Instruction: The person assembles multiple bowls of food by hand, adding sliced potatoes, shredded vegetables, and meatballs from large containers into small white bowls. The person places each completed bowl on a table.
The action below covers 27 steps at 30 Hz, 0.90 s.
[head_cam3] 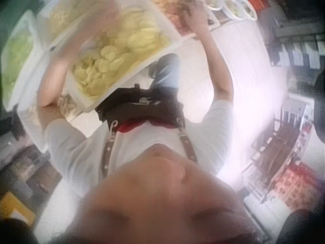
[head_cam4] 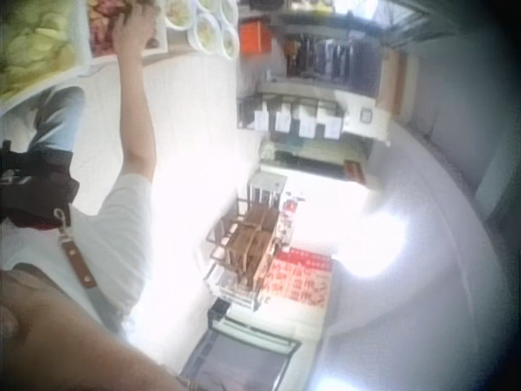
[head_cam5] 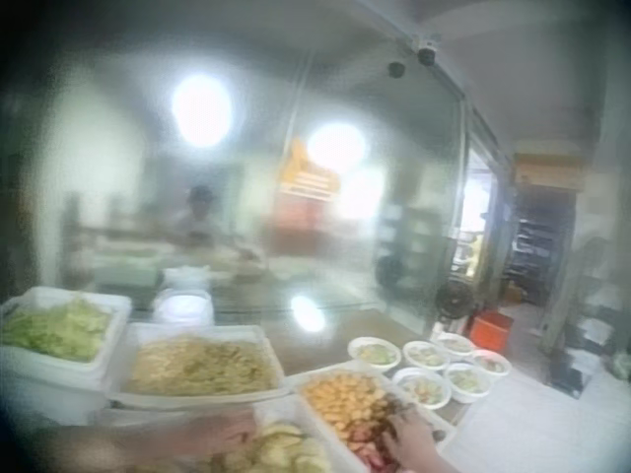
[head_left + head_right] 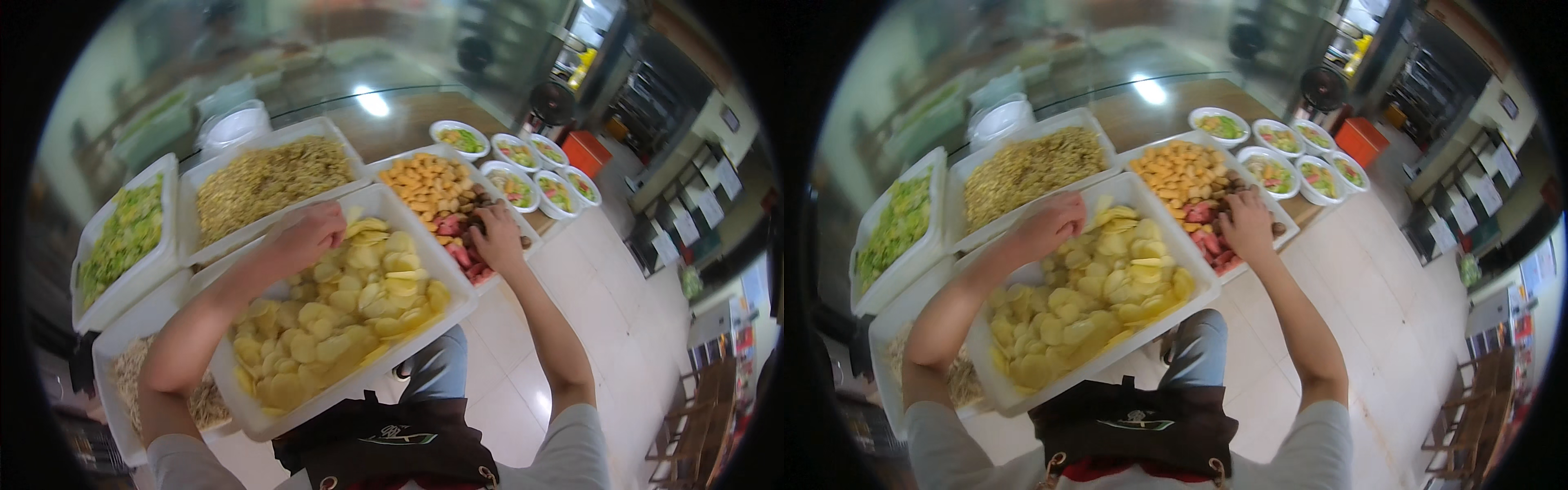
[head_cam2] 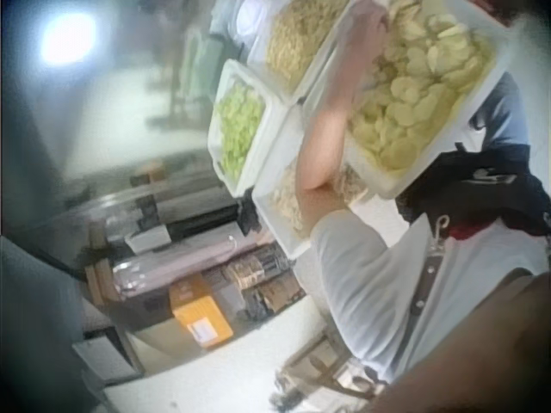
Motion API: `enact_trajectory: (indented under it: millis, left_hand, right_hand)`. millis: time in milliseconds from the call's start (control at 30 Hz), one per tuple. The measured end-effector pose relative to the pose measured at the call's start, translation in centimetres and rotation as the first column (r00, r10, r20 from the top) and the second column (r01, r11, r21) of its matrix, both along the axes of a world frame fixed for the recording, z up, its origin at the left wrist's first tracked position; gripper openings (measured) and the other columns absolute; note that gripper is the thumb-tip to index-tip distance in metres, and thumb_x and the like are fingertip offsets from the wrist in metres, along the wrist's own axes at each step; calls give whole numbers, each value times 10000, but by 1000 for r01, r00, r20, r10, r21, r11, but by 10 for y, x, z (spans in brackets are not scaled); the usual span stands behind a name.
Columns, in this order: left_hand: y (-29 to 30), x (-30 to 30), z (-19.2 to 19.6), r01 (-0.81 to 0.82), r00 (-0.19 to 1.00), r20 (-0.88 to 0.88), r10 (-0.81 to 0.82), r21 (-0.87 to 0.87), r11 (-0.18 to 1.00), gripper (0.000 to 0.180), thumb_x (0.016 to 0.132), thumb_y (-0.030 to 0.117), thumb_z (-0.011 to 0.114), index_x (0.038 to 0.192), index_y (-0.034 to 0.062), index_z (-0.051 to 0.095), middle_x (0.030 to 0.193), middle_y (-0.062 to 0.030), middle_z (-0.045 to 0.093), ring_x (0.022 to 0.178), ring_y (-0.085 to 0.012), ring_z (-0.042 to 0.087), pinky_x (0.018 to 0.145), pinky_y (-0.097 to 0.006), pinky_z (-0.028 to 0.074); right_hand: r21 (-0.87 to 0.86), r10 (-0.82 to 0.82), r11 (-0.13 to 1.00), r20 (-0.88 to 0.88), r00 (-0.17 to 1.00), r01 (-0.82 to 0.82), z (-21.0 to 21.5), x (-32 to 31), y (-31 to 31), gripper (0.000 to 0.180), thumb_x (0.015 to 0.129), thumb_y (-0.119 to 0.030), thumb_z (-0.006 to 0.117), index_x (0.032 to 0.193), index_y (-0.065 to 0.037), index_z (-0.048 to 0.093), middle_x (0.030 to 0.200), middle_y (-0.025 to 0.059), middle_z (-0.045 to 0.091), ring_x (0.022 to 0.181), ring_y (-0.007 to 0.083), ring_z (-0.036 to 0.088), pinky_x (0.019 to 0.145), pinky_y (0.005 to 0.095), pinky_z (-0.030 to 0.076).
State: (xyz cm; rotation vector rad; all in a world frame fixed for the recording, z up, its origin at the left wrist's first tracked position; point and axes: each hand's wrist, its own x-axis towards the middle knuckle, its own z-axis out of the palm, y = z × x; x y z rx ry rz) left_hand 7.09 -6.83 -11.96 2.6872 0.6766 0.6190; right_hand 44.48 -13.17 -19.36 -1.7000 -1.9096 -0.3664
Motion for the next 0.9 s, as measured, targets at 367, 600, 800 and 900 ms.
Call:
enact_trajectory:
  millis: [367, 600, 800, 900]
  left_hand:
    - [-72, -134, -47, -372, 911, -192, 365, -1, 928, 69, 833, 106, 513, 791, 55, 534, 828, -110, 574, 815, -332, 564, 677, -413, 454]
    - [-64, -126, -60, -373, 920, -206, 334, -198, 906, 193, 878, 233, 555, 842, 44, 571, 785, -156, 594, 757, -358, 568, 641, -435, 439]
    - [-69, -121, -43, -378, 905, -264, 333, -140, 915, 295, 873, 325, 576, 768, 50, 590, 693, -165, 586, 709, -368, 569, 629, -459, 428]
    - [-70, -118, -39, -401, 903, -236, 359, -162, 902, 308, 860, 324, 597, 737, 42, 572, 679, -166, 577, 689, -366, 563, 612, -456, 423]
  right_hand:
    - [14, -70, 997, -174, 982, 73, 10, -16, -6, 230, 822, -150, 628, 1019, -32, 627, 1151, 231, 579, 1157, 377, 500, 986, 414, 390]
    - [83, -40, 995, -150, 988, 53, 8, -8, -4, 214, 790, -145, 643, 956, -10, 647, 979, 186, 644, 1010, 350, 570, 912, 410, 432]
    - [57, -47, 997, -224, 974, 61, 8, -13, -7, 190, 791, -137, 638, 922, 1, 636, 932, 170, 621, 957, 346, 551, 853, 411, 445]
    - [61, -29, 997, -303, 953, 50, 8, -12, -7, 191, 797, -128, 628, 936, 2, 639, 929, 168, 631, 931, 341, 559, 838, 411, 449]
